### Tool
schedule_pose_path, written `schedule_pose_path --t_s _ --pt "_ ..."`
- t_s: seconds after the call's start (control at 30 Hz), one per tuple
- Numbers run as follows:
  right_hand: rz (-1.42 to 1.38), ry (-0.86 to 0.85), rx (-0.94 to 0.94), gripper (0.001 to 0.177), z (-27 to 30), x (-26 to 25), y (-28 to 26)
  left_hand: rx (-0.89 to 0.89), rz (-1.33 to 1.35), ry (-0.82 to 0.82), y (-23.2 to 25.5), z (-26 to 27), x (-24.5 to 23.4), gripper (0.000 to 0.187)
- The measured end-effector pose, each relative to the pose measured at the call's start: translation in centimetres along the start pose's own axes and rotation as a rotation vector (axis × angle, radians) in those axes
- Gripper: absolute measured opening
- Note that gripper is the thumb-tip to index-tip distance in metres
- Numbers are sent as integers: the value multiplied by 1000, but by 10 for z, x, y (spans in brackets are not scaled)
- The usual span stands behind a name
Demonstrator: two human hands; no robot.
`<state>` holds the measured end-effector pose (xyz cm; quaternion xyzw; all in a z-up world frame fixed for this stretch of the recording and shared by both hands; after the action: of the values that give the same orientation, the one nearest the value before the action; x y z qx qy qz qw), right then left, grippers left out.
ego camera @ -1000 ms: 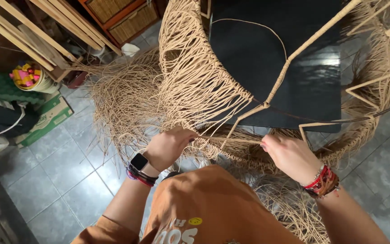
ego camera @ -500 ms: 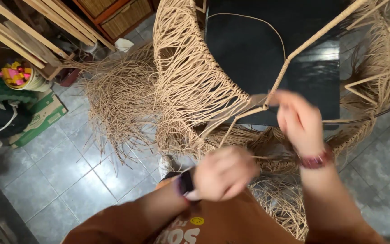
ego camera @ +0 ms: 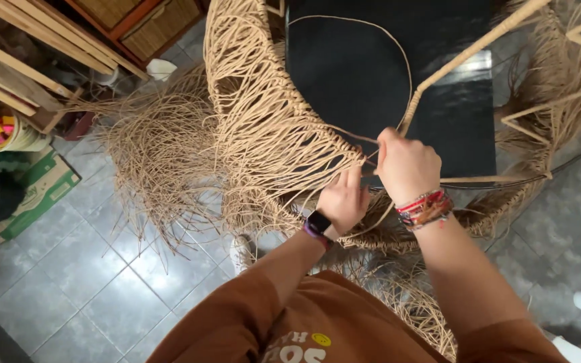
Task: Weaving and tying natural fiber strands onto a circular frame to create a decorative furniture piece
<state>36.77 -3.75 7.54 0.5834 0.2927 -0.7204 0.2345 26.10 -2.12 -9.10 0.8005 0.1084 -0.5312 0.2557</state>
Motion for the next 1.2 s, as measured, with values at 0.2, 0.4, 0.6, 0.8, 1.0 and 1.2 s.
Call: schedule_pose_path --t_s 0.2,0.4,0.6,0.8,1.0,1.2 --pt "45 -118 -69 23 1 14 -7 -195 -428 387 6 -6 69 22" --pt "-804 167 -341 61 90 -15 -33 -375 556 -136 0 -2 -61 14" --pt "-1546 3 159 31 128 43 -3 -403 763 2 -16 65 -103 16" --pt "-1190 -121 -442 46 125 37 6 224 515 276 -5 27 -178 24" --pt "-364 429 -455 11 116 39 25 5 481 -342 -6 -50 -143 13" --pt "-499 594 -482 15 115 17 23 -162 330 -507 -11 -63 -116 17"
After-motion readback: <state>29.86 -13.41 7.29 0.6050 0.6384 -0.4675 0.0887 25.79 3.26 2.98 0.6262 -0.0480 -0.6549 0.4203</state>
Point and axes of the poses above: each hand's wrist, its own z-axis away from the middle knuckle, its own x-axis out of the palm, y = z × x, the point moved 5 cm from there along -z, towards the middle knuckle, and after that the axes turned 14 degrees about -z, right-handed, at the moved point
